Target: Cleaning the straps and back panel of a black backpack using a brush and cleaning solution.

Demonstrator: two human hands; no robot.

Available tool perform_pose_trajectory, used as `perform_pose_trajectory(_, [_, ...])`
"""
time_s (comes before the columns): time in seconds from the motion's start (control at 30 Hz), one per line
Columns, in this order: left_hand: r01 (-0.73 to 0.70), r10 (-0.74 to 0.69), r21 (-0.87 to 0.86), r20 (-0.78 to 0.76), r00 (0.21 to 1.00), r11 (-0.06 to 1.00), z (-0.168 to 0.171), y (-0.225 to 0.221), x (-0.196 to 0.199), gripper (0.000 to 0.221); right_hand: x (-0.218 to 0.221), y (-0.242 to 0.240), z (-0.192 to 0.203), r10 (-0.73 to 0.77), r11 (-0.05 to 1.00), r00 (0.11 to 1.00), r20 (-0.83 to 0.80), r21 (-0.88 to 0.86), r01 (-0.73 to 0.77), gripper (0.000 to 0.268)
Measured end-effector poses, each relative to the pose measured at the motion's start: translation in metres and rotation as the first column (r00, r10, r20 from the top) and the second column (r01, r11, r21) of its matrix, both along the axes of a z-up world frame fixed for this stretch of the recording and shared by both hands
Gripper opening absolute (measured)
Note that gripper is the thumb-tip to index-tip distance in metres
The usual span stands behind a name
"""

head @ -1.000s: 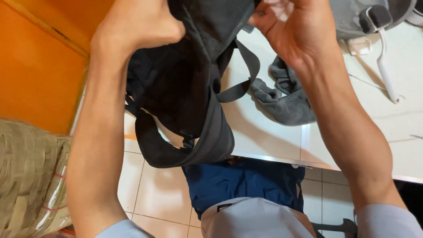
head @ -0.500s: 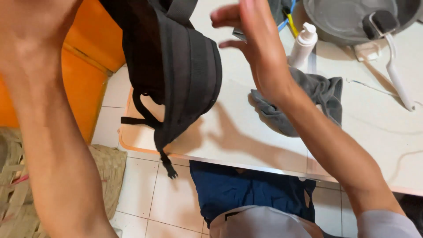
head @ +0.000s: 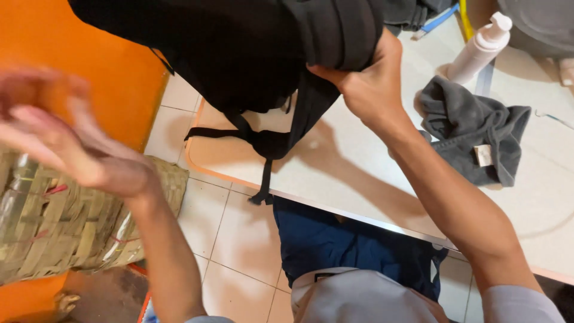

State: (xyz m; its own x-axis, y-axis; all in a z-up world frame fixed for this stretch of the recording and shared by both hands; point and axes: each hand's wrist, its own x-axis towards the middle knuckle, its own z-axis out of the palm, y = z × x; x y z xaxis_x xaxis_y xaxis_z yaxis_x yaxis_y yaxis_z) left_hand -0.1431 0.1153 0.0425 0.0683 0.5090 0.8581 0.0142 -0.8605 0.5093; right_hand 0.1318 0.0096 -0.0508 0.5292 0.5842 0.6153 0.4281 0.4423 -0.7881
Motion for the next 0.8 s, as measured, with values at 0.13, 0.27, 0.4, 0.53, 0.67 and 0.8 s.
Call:
perform_pose_trajectory(0.13, [0.674, -0.055, -0.739, 0.673, 0.737, -0.006, -0.068, 0.011, -0.019, 0.075, 0.000, -0.010, -0.004, 0.054, 0.999, 0.997, 0.054, -0.006, -0.053, 0.037])
perform_pose_trajectory(0.27, [0.879, -0.136, -0.469, 0.880, 0.456, -0.084, -0.074, 0.048, -0.008, 0.084, -0.015, -0.027, 0.022, 0.163, 0.983, 0.966, 0.198, 0.045, -0.175, 0.030])
perform_pose_trajectory(0.4, [0.861, -0.062, -0.461, 0.874, 0.483, 0.214, -0.064, 0.065, -0.003, 0.077, -0.019, -0.046, 0.079, 0.290, 0.908, 0.802, 0.522, 0.114, -0.402, 0.025])
perform_pose_trajectory(0.53, [0.782, 0.011, -0.556, 0.817, 0.577, 0.281, -0.098, 0.060, -0.019, 0.058, 0.005, -0.062, 0.100, 0.174, 0.944, 0.643, 0.746, 0.059, -0.323, 0.037])
perform_pose_trajectory(0.67, [0.707, 0.074, -0.632, 0.760, 0.646, 0.316, -0.147, 0.056, -0.029, 0.041, 0.012, -0.056, 0.072, 0.190, 0.956, 0.576, 0.795, -0.017, -0.291, 0.039])
perform_pose_trajectory(0.8, [0.630, 0.113, -0.718, 0.681, 0.723, 0.294, -0.189, 0.045, -0.019, 0.027, 0.040, -0.056, -0.001, 0.343, 0.937, 0.552, 0.760, -0.241, -0.251, 0.022])
